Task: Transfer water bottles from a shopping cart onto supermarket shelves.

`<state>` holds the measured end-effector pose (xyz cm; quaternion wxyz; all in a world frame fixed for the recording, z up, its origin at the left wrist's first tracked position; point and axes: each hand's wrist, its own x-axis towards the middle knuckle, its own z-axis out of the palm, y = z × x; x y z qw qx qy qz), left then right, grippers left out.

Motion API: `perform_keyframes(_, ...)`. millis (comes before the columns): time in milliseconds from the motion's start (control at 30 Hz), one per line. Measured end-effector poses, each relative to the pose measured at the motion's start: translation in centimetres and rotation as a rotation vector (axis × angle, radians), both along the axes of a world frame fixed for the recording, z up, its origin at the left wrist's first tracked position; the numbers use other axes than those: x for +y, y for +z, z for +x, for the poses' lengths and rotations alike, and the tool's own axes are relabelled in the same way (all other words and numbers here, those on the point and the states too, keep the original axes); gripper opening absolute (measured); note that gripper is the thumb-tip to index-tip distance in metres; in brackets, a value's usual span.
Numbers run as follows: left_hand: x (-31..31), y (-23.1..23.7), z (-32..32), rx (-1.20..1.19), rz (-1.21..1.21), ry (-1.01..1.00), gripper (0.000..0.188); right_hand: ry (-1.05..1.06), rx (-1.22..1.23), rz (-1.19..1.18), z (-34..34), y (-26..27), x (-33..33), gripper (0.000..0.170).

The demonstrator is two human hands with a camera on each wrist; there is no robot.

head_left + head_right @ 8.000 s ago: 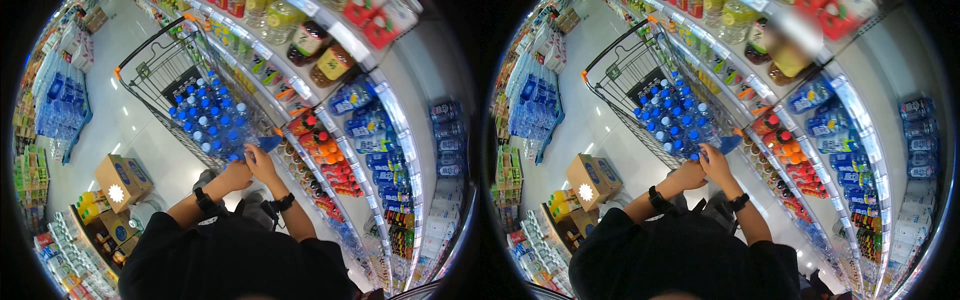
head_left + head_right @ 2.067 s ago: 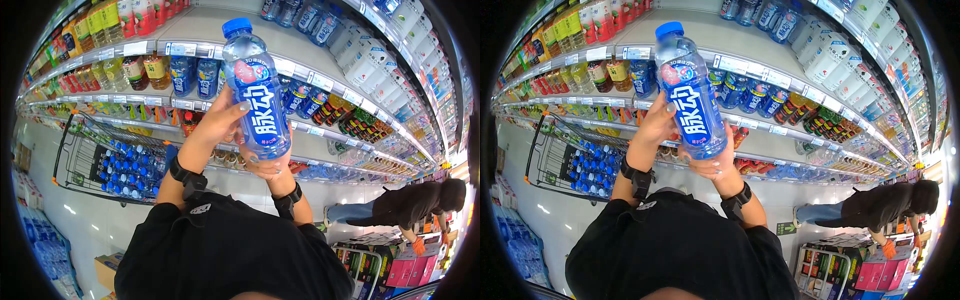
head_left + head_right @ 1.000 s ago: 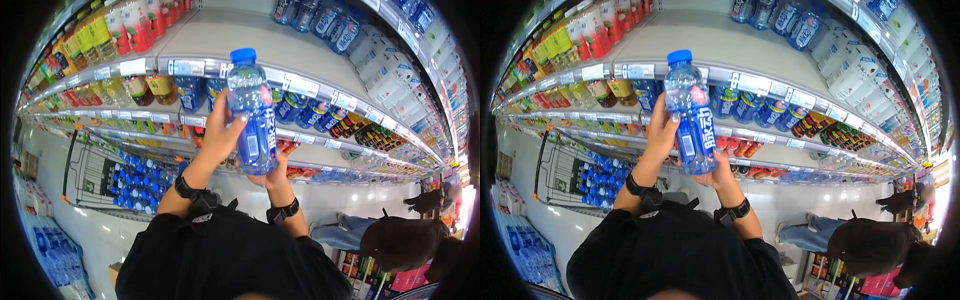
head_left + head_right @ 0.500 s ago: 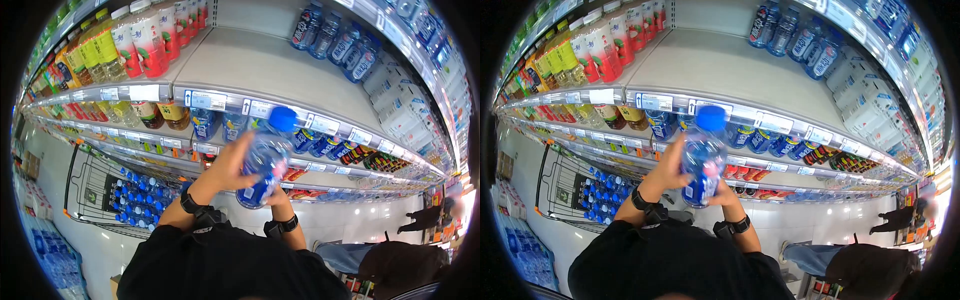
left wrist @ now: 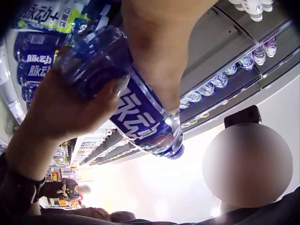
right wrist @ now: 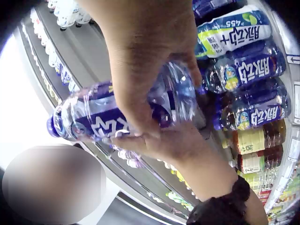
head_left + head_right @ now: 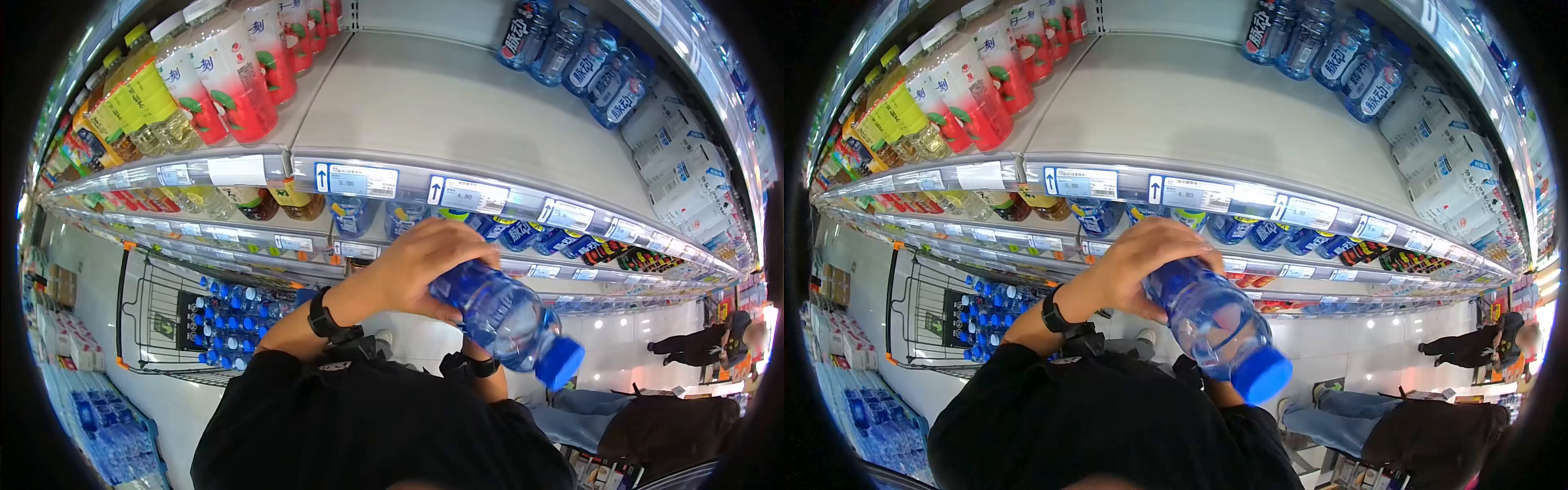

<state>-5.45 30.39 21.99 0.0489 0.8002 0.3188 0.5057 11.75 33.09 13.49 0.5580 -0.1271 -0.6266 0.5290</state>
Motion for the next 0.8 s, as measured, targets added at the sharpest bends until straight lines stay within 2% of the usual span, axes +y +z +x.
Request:
perform_keyframes(100, -0.4, 0.2, -1.3, 0.107, 0.110, 0.077, 0.078, -0.163, -0.117, 0.085, -2.0, 1.3, 0.1, 0.070)
perform_keyframes(267, -1.6, 1.5, -1.1, 0.128, 0.216, 0.117, 0.085, -0.430, -0.352, 0.251, -3.4, 5.0, -0.2, 0.062)
perform_keyframes(400, -1.5, 3.8, -0.4, 0.061, 0.290, 0.220, 0.079, -0.663, -0.800, 0.461, -2.6, 10.0, 2.4, 0.055)
perform_keyframes(467, -1.3, 4.7, 0.0, 0.006, 0.297, 0.273, 0.076, -0.711, -0.663, 0.449, -3.1, 12.5, 3.2, 0.052)
perform_keyframes(533, -0.2, 5.2, -0.7, 0.051, 0.392, 0.376, 0.074, -0.723, -0.247, 0.375, -5.2, 14.2, 2.0, 0.049)
perform_keyframes(567, 0.3, 5.7, -1.1, 0.072, 0.438, 0.430, 0.073, -0.722, -0.306, 0.427, -5.7, 14.8, 2.7, 0.049)
perform_keyframes(633, 0.3, 7.0, -1.9, 0.129, 0.348, 0.554, 0.069, -0.715, -0.429, 0.524, -6.9, 15.9, 4.3, 0.047)
perform_keyframes(700, 1.1, 8.4, -2.7, 0.096, 0.268, 0.607, 0.068, -0.352, -0.201, 0.547, -8.0, 16.8, 6.9, 0.049)
perform_keyframes(733, 1.9, 8.9, -3.4, 0.057, 0.276, 0.636, 0.066, -0.320, -0.223, 0.567, -8.9, 16.8, 8.3, 0.051)
perform_keyframes(767, 3.0, 9.2, -4.4, -0.009, 0.161, 0.604, 0.063, -0.291, -0.249, 0.585, -9.7, 16.9, 9.7, 0.052)
perform_keyframes(800, 4.1, 9.5, -5.5, -0.077, 0.045, 0.569, 0.061, -0.282, -0.377, 0.549, -10.3, 17.1, 11.5, 0.053)
